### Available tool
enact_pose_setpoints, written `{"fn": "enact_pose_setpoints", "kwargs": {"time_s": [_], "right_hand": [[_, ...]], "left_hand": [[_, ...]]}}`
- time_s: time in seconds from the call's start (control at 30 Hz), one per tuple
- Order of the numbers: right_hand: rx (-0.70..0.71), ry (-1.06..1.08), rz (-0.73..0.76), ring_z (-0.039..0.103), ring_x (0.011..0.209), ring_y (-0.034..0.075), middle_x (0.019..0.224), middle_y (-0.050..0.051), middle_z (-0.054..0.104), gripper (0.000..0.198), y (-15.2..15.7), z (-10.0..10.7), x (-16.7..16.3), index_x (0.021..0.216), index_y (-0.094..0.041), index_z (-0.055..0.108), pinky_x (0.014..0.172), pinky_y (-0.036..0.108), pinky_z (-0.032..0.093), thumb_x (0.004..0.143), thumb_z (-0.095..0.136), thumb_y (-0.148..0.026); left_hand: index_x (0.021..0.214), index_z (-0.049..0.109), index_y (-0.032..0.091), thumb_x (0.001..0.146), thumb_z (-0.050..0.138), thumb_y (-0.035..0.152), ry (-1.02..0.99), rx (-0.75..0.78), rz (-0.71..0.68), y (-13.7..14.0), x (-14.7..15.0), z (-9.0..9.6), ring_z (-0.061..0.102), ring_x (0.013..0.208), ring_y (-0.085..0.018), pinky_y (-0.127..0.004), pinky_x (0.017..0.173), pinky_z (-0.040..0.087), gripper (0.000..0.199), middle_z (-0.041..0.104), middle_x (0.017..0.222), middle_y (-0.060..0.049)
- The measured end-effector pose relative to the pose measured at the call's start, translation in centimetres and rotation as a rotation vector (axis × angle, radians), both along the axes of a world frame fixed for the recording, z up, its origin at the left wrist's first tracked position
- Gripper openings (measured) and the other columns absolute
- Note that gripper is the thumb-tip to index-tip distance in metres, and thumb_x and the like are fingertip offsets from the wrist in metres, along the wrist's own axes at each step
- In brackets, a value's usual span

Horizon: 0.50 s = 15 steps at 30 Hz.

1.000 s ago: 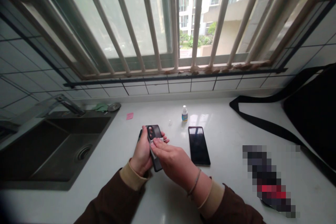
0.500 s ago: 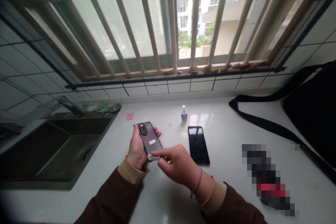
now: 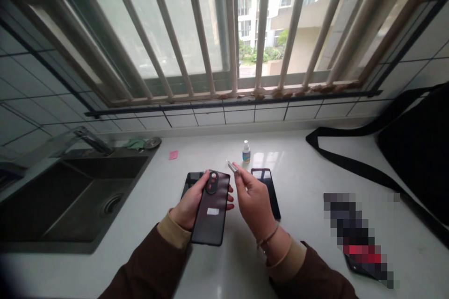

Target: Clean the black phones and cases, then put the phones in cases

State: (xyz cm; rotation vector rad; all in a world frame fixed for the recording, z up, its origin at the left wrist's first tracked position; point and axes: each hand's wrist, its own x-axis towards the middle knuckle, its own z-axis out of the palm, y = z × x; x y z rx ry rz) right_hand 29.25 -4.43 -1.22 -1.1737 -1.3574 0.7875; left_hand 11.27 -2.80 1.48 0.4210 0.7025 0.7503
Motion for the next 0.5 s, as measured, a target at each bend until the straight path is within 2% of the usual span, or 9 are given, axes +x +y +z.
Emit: {"fn": "enact_pose_setpoints", "kwargs": {"time_s": [0.07, 0.13, 0.2, 0.3, 0.4, 0.5], "right_hand": [[0.156, -0.258, 0.065, 0.064, 0.141, 0.030, 0.149, 0.011, 0.069, 0.042, -0.3, -0.1, -0.1, 0.147, -0.022, 0.069, 0.124, 0.051, 0.049, 0.109, 0.053, -0.027], [0.272, -0.408, 0.148, 0.060, 0.145, 0.030, 0.153, 0.011, 0.065, 0.045, -0.3, -0.5, -0.4, 0.149, -0.021, 0.067, 0.126, 0.051, 0.048, 0.109, 0.048, -0.019], [0.328, -0.483, 0.203, 0.058, 0.147, 0.029, 0.153, 0.010, 0.064, 0.047, -0.2, -0.9, -0.8, 0.149, -0.021, 0.067, 0.127, 0.053, 0.047, 0.108, 0.045, -0.013], [0.366, -0.509, 0.293, 0.060, 0.145, 0.027, 0.152, 0.010, 0.066, 0.047, -0.2, -1.6, -1.3, 0.148, -0.022, 0.067, 0.126, 0.052, 0.048, 0.108, 0.046, -0.010], [0.382, -0.500, 0.409, 0.064, 0.141, 0.026, 0.150, 0.013, 0.067, 0.045, -0.6, -1.7, -1.7, 0.146, -0.018, 0.068, 0.124, 0.048, 0.051, 0.108, 0.046, -0.011], [0.350, -0.441, 0.508, 0.064, 0.141, 0.025, 0.149, 0.015, 0.068, 0.041, -1.1, -1.3, -1.9, 0.144, -0.016, 0.068, 0.122, 0.044, 0.053, 0.109, 0.048, -0.013]], "left_hand": [[0.120, 0.076, 0.009, 0.110, 0.046, 0.056, -0.064, -0.004, -0.021, -0.1, 0.3, -0.2, 0.080, 0.096, -0.030, -0.047, 0.099, 0.062, 0.057, 0.081, 0.109, -0.020], [0.125, 0.075, 0.010, 0.111, 0.047, 0.052, -0.130, -0.003, 0.030, -0.1, 0.6, -0.4, 0.079, 0.106, -0.031, -0.045, 0.107, 0.058, 0.053, 0.081, 0.114, -0.019], [0.127, 0.074, 0.009, 0.110, 0.046, 0.053, -0.147, -0.003, 0.100, 0.1, 0.6, -0.5, 0.078, 0.112, -0.032, -0.046, 0.111, 0.055, 0.055, 0.080, 0.116, -0.020], [0.119, 0.076, 0.007, 0.108, 0.046, 0.061, -0.084, -0.033, 0.207, 0.5, 0.4, -0.7, 0.079, 0.106, -0.033, -0.048, 0.107, 0.058, 0.063, 0.081, 0.108, -0.022], [0.100, 0.077, 0.008, 0.106, 0.044, 0.066, 0.035, -0.017, 0.431, 1.3, -0.1, -1.0, 0.079, 0.088, -0.030, -0.044, 0.094, 0.063, 0.068, 0.079, 0.092, -0.019], [0.092, 0.076, 0.010, 0.109, 0.042, 0.062, 0.079, 0.027, 0.702, 2.1, -0.6, -1.0, 0.077, 0.080, -0.024, -0.038, 0.089, 0.064, 0.064, 0.077, 0.083, -0.015]]}}
